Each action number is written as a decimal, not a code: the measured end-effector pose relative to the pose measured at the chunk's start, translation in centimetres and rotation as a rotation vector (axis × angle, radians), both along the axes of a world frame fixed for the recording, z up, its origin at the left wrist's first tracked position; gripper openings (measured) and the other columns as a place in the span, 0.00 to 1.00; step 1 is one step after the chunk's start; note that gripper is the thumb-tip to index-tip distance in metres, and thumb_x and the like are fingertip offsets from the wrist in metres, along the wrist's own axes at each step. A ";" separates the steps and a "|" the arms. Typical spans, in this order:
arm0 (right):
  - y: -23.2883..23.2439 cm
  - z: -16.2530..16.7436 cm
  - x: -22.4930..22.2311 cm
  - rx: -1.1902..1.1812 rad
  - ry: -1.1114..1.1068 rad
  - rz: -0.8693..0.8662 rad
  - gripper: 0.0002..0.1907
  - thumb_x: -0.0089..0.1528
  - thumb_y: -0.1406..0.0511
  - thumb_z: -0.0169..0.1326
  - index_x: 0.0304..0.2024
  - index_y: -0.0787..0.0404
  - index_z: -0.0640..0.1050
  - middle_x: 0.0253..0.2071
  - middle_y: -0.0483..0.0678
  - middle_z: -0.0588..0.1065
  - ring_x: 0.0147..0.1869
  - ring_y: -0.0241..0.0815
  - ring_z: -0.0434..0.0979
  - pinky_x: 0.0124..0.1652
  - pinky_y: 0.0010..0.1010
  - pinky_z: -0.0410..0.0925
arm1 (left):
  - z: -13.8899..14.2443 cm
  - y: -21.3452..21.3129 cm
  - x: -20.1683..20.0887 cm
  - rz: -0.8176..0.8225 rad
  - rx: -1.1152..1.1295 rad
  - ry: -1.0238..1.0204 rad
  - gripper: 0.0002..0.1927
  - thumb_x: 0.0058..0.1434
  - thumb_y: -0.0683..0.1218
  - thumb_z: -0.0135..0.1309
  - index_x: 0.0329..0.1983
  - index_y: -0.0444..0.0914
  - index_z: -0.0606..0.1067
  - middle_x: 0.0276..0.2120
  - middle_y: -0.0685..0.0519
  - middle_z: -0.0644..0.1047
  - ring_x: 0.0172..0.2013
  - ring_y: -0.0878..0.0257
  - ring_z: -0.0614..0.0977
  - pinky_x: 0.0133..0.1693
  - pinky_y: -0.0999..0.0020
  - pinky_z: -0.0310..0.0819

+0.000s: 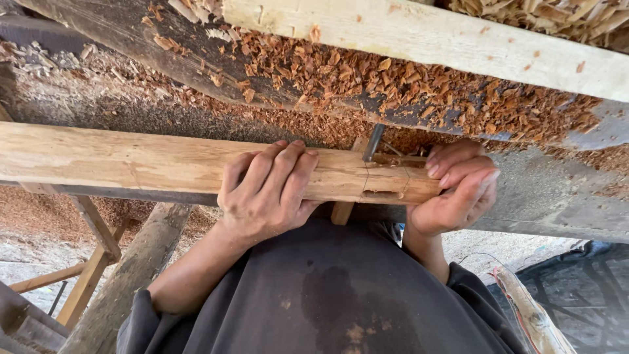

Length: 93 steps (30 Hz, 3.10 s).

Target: The person repeatedly pushes a long wooden plank against a fixed blade on a workbench to shave and shape its surface. The person flips the plank over and continues the same action on the opposite side.

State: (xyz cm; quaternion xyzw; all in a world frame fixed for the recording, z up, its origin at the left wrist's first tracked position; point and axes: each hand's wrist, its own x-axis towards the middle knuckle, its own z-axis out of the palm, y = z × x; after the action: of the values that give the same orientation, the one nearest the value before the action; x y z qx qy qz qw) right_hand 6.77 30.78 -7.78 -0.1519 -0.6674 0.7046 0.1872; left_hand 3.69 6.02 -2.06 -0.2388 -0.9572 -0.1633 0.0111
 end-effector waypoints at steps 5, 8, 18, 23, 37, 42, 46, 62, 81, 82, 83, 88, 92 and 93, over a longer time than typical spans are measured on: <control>-0.2 0.1 -0.4 -0.005 -0.002 -0.009 0.22 0.79 0.57 0.35 0.31 0.59 0.65 0.23 0.49 0.62 0.25 0.37 0.60 0.28 0.28 0.64 | 0.1 0.0 -0.3 -0.012 -0.016 0.003 0.20 0.56 0.49 0.56 0.52 0.39 0.79 0.49 0.53 0.81 0.48 0.61 0.83 0.49 0.63 0.70; 0.1 -0.3 0.3 -0.001 -0.007 -0.012 0.23 0.79 0.57 0.35 0.31 0.59 0.64 0.23 0.50 0.62 0.25 0.37 0.60 0.29 0.27 0.64 | 0.2 0.0 -0.4 -0.015 -0.020 0.002 0.20 0.56 0.49 0.56 0.52 0.39 0.79 0.49 0.53 0.81 0.48 0.61 0.83 0.49 0.63 0.69; 0.8 -1.3 -1.3 0.366 0.055 -0.039 0.20 0.77 0.61 0.39 0.33 0.66 0.67 0.25 0.51 0.65 0.24 0.40 0.67 0.28 0.33 0.69 | 0.7 -0.7 -1.0 0.004 -0.003 0.077 0.18 0.60 0.52 0.57 0.46 0.36 0.76 0.47 0.47 0.81 0.44 0.57 0.81 0.48 0.60 0.70; -0.2 -0.4 -2.5 -0.042 0.056 -0.081 0.26 0.82 0.59 0.41 0.29 0.61 0.66 0.23 0.49 0.66 0.25 0.41 0.68 0.29 0.30 0.64 | 1.4 -1.3 -0.7 0.007 0.146 0.072 0.28 0.50 0.57 0.65 0.48 0.35 0.76 0.46 0.49 0.78 0.46 0.55 0.79 0.50 0.59 0.70; -2.5 4.1 -0.3 -0.012 0.067 -0.044 0.26 0.80 0.56 0.45 0.28 0.59 0.68 0.25 0.45 0.66 0.29 0.36 0.68 0.34 0.28 0.63 | 4.3 -2.4 1.9 -0.001 0.214 0.116 0.32 0.45 0.59 0.67 0.47 0.35 0.76 0.42 0.48 0.76 0.46 0.53 0.77 0.51 0.56 0.68; -3.1 5.4 -1.4 -0.002 0.066 -0.043 0.24 0.80 0.56 0.45 0.29 0.59 0.69 0.26 0.44 0.66 0.29 0.38 0.67 0.33 0.29 0.66 | 5.1 -2.5 2.4 0.022 0.231 0.059 0.32 0.51 0.62 0.68 0.47 0.35 0.75 0.42 0.48 0.76 0.47 0.51 0.76 0.52 0.54 0.67; -2.8 5.3 -2.2 -0.032 0.115 -0.055 0.25 0.79 0.55 0.47 0.28 0.59 0.68 0.25 0.45 0.67 0.29 0.37 0.66 0.34 0.29 0.64 | 5.6 -2.3 2.6 0.036 0.237 0.128 0.33 0.46 0.62 0.67 0.46 0.35 0.75 0.42 0.48 0.77 0.47 0.52 0.77 0.52 0.54 0.67; -2.9 6.0 -2.2 0.004 0.076 -0.016 0.25 0.79 0.57 0.45 0.27 0.58 0.67 0.25 0.44 0.66 0.28 0.34 0.65 0.34 0.27 0.63 | 6.4 -2.6 2.1 0.005 0.225 0.126 0.34 0.49 0.64 0.67 0.47 0.34 0.75 0.44 0.47 0.77 0.48 0.52 0.77 0.52 0.54 0.67; -5.0 5.6 -1.6 0.033 0.043 0.002 0.24 0.76 0.56 0.44 0.25 0.55 0.66 0.22 0.43 0.65 0.24 0.34 0.65 0.27 0.26 0.62 | 5.8 -4.7 1.6 0.008 0.172 0.150 0.34 0.45 0.63 0.68 0.46 0.36 0.76 0.42 0.46 0.77 0.48 0.50 0.77 0.54 0.53 0.65; -5.1 5.7 -1.7 0.004 0.067 0.025 0.25 0.78 0.57 0.45 0.26 0.57 0.66 0.23 0.43 0.65 0.26 0.34 0.65 0.30 0.26 0.63 | 5.7 -4.7 1.5 0.031 0.179 0.164 0.33 0.45 0.63 0.68 0.45 0.36 0.76 0.41 0.46 0.77 0.48 0.50 0.77 0.54 0.53 0.65; -5.3 5.8 -1.7 -0.017 0.070 0.048 0.26 0.80 0.57 0.45 0.26 0.58 0.67 0.24 0.44 0.65 0.28 0.35 0.65 0.33 0.26 0.63 | 5.6 -4.7 1.5 0.039 0.189 0.112 0.32 0.48 0.63 0.68 0.46 0.36 0.76 0.42 0.47 0.78 0.48 0.50 0.77 0.53 0.54 0.65; -5.7 5.7 -2.4 -0.041 0.040 0.008 0.22 0.78 0.57 0.44 0.28 0.58 0.67 0.25 0.42 0.65 0.29 0.33 0.64 0.32 0.26 0.61 | 5.0 -4.6 1.2 0.023 0.242 0.214 0.34 0.46 0.63 0.67 0.47 0.37 0.76 0.43 0.47 0.77 0.50 0.50 0.77 0.54 0.54 0.68; -4.8 4.8 -2.8 -0.137 0.048 -0.013 0.17 0.74 0.61 0.49 0.31 0.60 0.68 0.28 0.44 0.65 0.33 0.33 0.62 0.35 0.29 0.61 | 4.4 -4.1 1.0 0.040 0.150 0.067 0.29 0.48 0.59 0.71 0.44 0.37 0.76 0.41 0.47 0.77 0.44 0.50 0.77 0.47 0.53 0.66; -4.7 5.1 -2.8 -0.105 0.056 0.020 0.19 0.76 0.61 0.46 0.30 0.60 0.67 0.28 0.45 0.65 0.31 0.34 0.63 0.33 0.29 0.62 | 4.2 -4.0 0.9 0.033 0.162 0.026 0.30 0.49 0.59 0.72 0.47 0.37 0.77 0.41 0.47 0.77 0.44 0.50 0.76 0.47 0.53 0.66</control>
State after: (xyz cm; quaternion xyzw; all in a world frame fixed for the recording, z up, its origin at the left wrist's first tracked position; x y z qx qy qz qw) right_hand 3.98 26.06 -2.65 -0.1353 -0.6254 0.7444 0.1906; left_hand 4.60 2.00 2.15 -0.2236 -0.9444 -0.2369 0.0454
